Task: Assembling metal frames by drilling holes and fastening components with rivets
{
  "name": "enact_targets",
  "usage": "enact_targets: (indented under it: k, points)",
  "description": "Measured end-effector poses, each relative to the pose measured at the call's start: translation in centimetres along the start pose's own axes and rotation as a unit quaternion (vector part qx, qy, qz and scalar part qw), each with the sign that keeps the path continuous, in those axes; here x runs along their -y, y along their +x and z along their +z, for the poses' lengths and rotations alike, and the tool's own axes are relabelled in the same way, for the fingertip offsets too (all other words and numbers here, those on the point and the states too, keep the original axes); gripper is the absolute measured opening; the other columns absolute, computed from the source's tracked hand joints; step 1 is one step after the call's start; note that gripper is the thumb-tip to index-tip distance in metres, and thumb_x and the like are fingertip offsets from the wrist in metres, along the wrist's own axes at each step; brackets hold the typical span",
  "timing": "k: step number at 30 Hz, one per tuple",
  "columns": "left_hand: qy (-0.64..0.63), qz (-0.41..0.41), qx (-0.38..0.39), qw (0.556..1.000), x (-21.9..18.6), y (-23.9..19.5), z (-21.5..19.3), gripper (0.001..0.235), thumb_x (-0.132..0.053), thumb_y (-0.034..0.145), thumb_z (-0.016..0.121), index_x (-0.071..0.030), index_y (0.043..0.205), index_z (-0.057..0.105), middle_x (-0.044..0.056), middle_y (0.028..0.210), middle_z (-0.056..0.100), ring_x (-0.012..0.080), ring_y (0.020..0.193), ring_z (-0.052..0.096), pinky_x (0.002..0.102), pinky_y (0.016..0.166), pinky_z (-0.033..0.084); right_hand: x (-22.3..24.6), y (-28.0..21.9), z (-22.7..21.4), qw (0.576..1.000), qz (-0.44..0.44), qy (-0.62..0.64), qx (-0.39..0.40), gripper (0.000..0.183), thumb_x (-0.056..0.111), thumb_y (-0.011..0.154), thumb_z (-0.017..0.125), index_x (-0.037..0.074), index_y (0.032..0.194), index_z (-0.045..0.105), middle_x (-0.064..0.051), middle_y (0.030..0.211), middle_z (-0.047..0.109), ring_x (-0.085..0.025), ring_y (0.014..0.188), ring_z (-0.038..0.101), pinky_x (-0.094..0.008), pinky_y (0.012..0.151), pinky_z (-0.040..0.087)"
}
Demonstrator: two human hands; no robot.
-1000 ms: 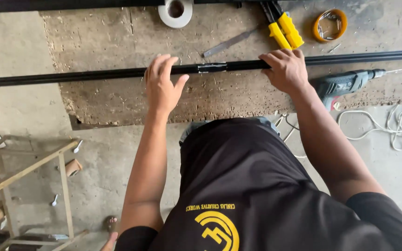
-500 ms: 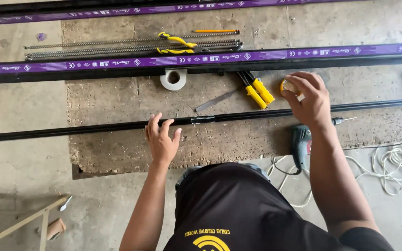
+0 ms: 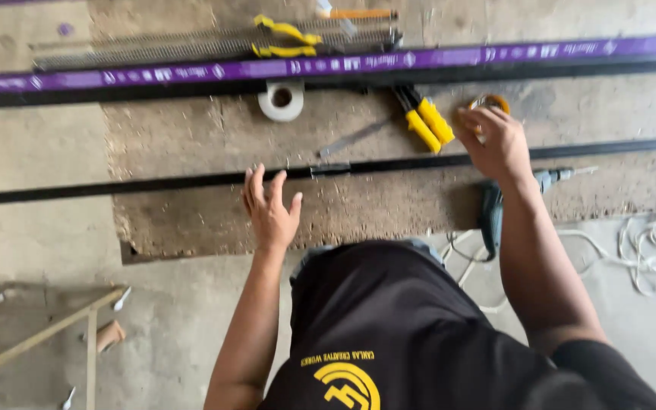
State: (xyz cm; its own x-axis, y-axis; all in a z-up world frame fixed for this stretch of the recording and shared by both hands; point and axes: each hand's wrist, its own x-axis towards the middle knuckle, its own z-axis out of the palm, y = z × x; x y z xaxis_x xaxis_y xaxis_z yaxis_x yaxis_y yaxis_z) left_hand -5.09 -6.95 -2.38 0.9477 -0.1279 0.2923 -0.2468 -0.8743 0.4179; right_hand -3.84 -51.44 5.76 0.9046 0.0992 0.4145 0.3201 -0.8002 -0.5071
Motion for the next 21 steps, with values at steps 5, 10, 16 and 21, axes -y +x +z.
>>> enact_targets:
  k: [5, 10, 16, 21]
  points:
    - [-0.012, -0.022, -0.016, 1.0, -1.6, -0.2, 0.2, 0.062, -0.03, 0.082, 0.083, -0.019, 0.138, 0.059, 0.018, 0.162, 0.032, 0.0463, 0.15, 0.03, 0.07, 0.111, 0.032, -0.7, 3.4, 6.0, 0.998, -0.045, 0.031, 0.006, 0.013, 0.003, 0.093, 0.078, 0.004, 0.107, 0.077, -0.018, 0.093, 0.074, -0.043, 0.084, 0.07, -0.049, 0.077, 0.057]
    - [-0.034, 0.03, -0.064, 0.997, -3.6, -0.4, -1.7, 0.042, -0.039, 0.1, 0.064, -0.01, 0.131, 0.066, 0.024, 0.158, 0.036, 0.0456, 0.149, 0.033, 0.06, 0.121, 0.034, -3.4, 13.6, 11.3, 0.995, -0.089, -0.009, 0.036, 0.017, 0.001, 0.104, 0.062, -0.003, 0.112, 0.076, -0.017, 0.104, 0.077, -0.033, 0.088, 0.072, -0.044, 0.07, 0.059]
    - [-0.021, -0.018, -0.072, 0.997, -3.7, -4.0, -3.2, 0.034, -0.028, 0.094, 0.076, -0.01, 0.121, 0.067, 0.02, 0.156, 0.04, 0.0412, 0.146, 0.037, 0.057, 0.123, 0.034, -14.9, 24.0, 21.8, 0.993, -0.006, -0.086, 0.083, 0.02, 0.002, 0.095, 0.063, 0.007, 0.111, 0.074, -0.02, 0.093, 0.072, -0.041, 0.071, 0.067, -0.05, 0.047, 0.05]
    - [-0.016, -0.097, -0.069, 0.993, -2.8, -7.8, -5.9, 0.031, -0.024, 0.096, 0.072, -0.005, 0.12, 0.068, 0.022, 0.151, 0.044, 0.0437, 0.14, 0.043, 0.059, 0.118, 0.038, -14.8, 25.5, 27.0, 0.964, 0.097, -0.134, 0.21, 0.022, 0.018, 0.104, 0.065, 0.01, 0.124, 0.066, -0.02, 0.099, 0.071, -0.045, 0.083, 0.068, -0.058, 0.052, 0.052]
